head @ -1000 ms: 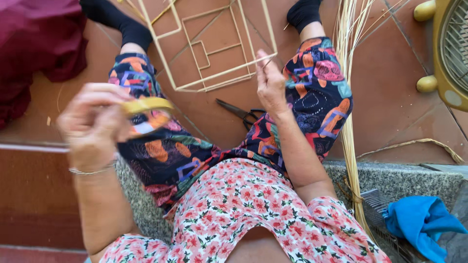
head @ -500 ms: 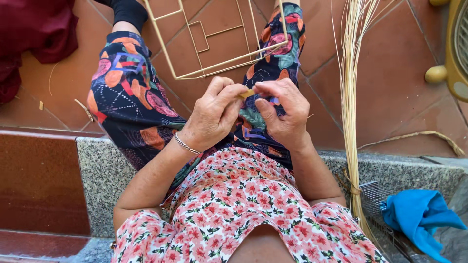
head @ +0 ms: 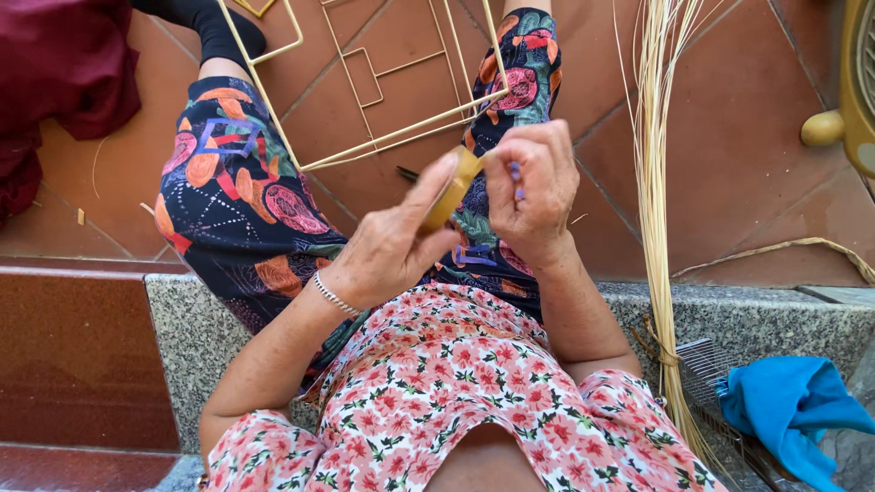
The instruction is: The person sits on the floor and wraps yellow tape around the joints of a rectangular metal frame to secure them. They repeatedly pull tape from a roll, wrap it around corners, and cut the tape with scissors. A completed woven basket and a bundle of reeds are visible nearby.
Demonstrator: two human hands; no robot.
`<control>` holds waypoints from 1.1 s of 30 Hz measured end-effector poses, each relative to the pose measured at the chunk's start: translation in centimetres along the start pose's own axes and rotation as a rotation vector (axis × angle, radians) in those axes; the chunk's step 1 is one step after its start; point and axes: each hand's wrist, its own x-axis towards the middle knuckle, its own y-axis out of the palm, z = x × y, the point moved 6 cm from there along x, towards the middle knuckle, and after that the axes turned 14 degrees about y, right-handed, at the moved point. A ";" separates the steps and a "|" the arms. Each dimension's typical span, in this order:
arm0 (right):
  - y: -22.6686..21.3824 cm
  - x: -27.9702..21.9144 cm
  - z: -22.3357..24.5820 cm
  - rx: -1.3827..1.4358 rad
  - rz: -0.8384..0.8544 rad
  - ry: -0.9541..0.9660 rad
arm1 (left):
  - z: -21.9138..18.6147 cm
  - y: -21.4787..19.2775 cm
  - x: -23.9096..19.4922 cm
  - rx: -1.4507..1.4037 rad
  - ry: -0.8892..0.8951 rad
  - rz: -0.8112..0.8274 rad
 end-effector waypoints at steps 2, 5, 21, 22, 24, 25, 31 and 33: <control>0.2 0.2 -0.6 0.009 -0.050 0.043 | -0.5 -0.7 -0.7 -0.113 -0.021 0.003; 0.5 0.7 -1.7 0.093 -0.115 0.122 | -1.0 -2.1 -0.9 -0.166 -0.018 -0.031; 2.8 1.7 -5.5 0.664 -0.056 0.330 | 0.4 -4.2 1.3 -0.122 -0.165 -0.160; 2.8 1.7 -5.5 0.677 -0.054 0.324 | 0.4 -4.2 1.2 -0.125 -0.177 -0.163; 2.8 1.7 -5.7 0.728 -0.039 0.352 | 0.4 -4.2 1.0 -0.162 -0.209 -0.172; 2.8 1.6 -5.8 0.753 -0.030 0.368 | 0.3 -4.2 0.8 -0.180 -0.226 -0.177; 2.6 1.2 -6.0 0.738 0.000 0.444 | -0.5 -4.4 0.7 -0.114 -0.135 -0.165; 2.6 1.3 -5.9 0.718 -0.012 0.396 | -0.5 -4.4 0.9 -0.116 -0.146 -0.173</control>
